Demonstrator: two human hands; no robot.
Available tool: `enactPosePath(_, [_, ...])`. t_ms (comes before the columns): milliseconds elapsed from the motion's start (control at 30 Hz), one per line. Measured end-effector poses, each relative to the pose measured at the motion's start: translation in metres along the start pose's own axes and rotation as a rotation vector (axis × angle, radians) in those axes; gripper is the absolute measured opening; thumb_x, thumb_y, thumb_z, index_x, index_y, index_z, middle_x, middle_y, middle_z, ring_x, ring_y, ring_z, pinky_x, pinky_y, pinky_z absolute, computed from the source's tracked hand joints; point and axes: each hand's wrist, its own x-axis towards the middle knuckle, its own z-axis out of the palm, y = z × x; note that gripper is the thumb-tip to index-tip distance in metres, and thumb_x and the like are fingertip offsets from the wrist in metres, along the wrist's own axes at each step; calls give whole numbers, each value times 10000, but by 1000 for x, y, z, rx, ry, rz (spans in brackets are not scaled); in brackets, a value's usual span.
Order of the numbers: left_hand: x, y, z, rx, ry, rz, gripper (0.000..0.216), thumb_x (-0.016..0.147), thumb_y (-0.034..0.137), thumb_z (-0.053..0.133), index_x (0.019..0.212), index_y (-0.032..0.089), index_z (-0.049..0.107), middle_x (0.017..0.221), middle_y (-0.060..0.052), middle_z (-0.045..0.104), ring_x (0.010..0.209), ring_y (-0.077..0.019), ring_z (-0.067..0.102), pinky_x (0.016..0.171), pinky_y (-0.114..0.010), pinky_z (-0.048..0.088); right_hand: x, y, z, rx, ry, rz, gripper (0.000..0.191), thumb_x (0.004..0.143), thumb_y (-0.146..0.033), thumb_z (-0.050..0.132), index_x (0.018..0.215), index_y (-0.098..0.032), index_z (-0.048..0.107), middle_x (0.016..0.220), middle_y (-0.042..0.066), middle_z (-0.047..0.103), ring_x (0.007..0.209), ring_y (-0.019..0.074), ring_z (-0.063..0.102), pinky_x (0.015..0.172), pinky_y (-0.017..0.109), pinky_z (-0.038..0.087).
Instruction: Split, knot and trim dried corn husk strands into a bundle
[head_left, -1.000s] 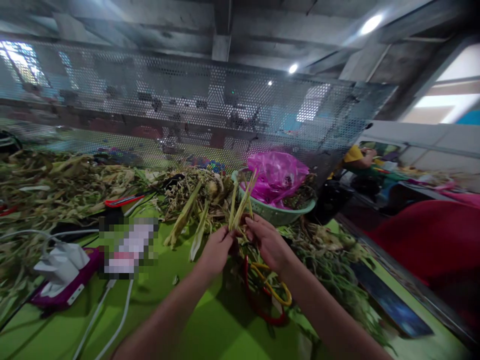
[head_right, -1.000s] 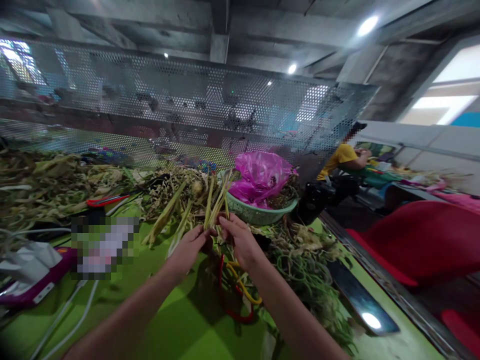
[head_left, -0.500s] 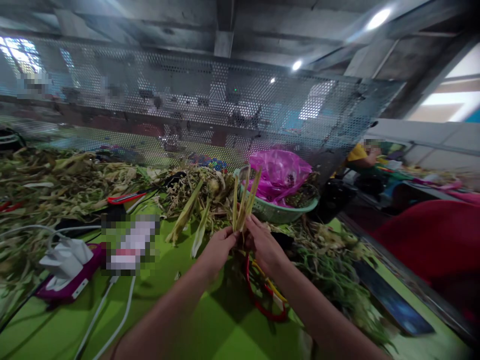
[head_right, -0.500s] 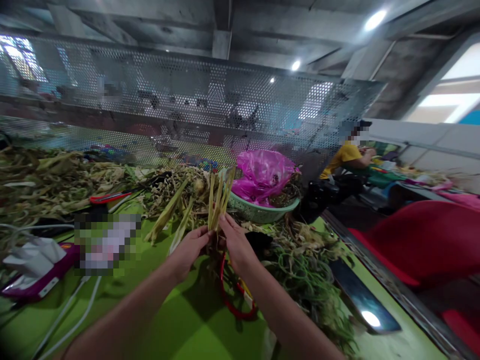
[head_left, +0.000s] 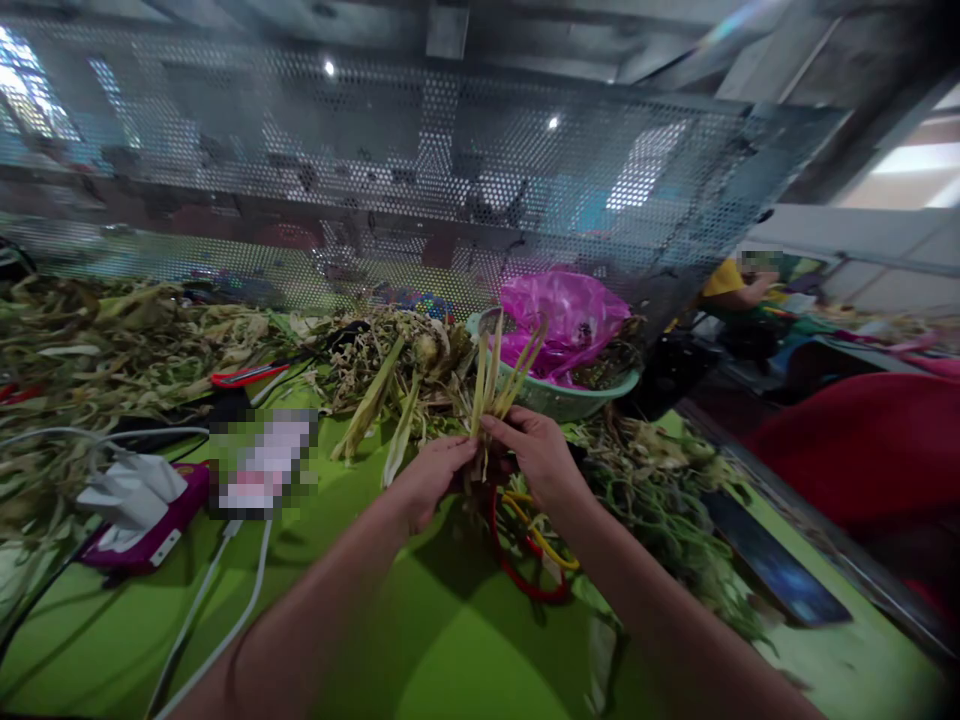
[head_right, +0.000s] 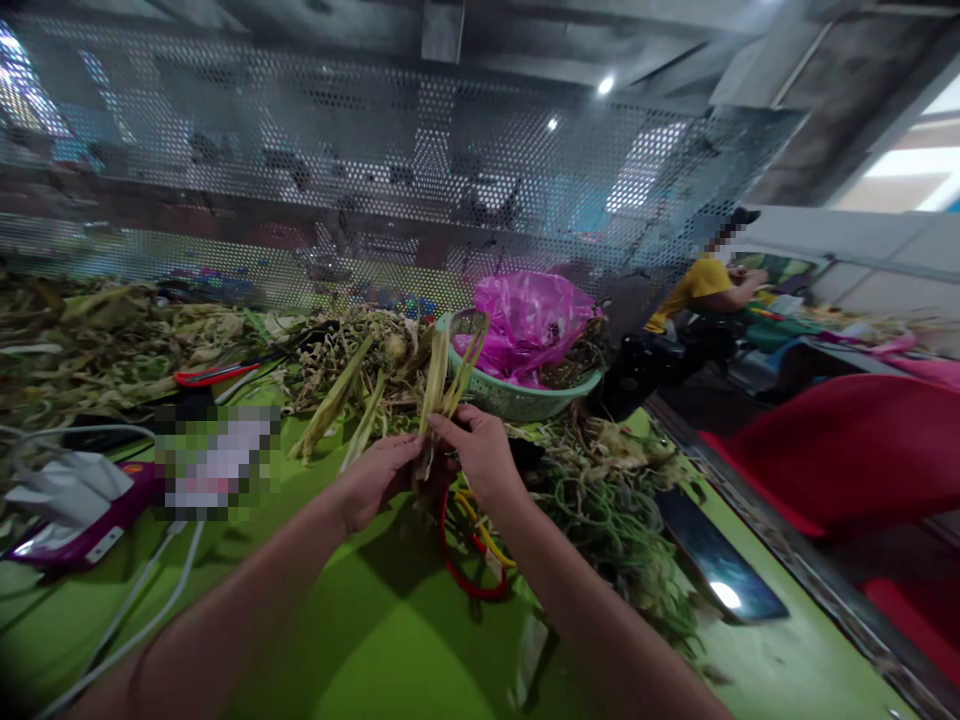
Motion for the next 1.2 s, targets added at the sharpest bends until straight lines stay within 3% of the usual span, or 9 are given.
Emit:
enactPosePath(133, [1, 0, -2, -65, 24, -8, 245, 803, 311, 589, 947, 132, 676, 798, -74, 709, 662, -145, 637, 637, -251, 498, 1, 1, 0, -8, -30, 7, 327, 583, -450, 776, 664, -170, 627, 491, -59, 462, 393, 68, 355, 363, 228, 294])
enactPosePath(333, [-1, 4, -2, -90, -41, 18, 212, 837, 279, 541, 916, 114, 648, 697, -61, 671, 578, -122, 596, 580, -236, 472, -2, 0, 4, -5, -128, 9, 272, 603, -419, 772, 671, -179, 663, 503, -53, 472, 399, 84, 391, 393, 247, 347])
enactPosePath(467, [-3, 7, 1, -80, 11, -15, 157, 816, 262, 580, 858, 119, 627, 623, -8, 602, 526, -83, 520, 535, -200, 409, -1, -2, 3, -29, -144, -21, 279, 633, -398, 757, 814, -189, 722, 672, 0, 643, 562, 140, 551, 563, 280, 456])
enactPosePath(567, [-3, 7, 1, -32, 8, -25, 188, 784, 308, 624, 848, 132, 616, 590, 30, 543, 503, -67, 466, 524, -196, 371, 1, 0, 2, 3, -142, -13, 274, 628, -379, 768, 816, -184, 730, 700, 13, 673, 677, 157, 577, 684, 291, 461])
enactPosePath(733, [-4, 4, 0, 117, -12, 8, 243, 774, 362, 597, 881, 147, 629, 602, 29, 542, 524, -80, 453, 530, -209, 339, 1, 0, 2, 1, -145, 11, 270, 618, -392, 778, 733, -155, 717, 639, 15, 657, 582, 135, 535, 577, 270, 421])
enactPosePath(967, [-6, 7, -2, 278, -112, 51, 224, 755, 338, 592, 870, 158, 662, 675, -2, 600, 590, -103, 495, 583, -217, 371, -3, -7, 0, 69, -193, 36, 297, 649, -415, 757, 771, -164, 654, 579, -31, 552, 477, 87, 443, 441, 226, 331])
enactPosePath(1200, [-6, 19, -16, 203, 80, 66, 301, 751, 464, 609, 888, 203, 668, 843, -79, 685, 750, -196, 614, 694, -300, 461, 6, -7, -10, 48, 3, -91, 292, 629, -400, 773, 756, -171, 645, 592, -38, 530, 511, 83, 413, 480, 228, 297])
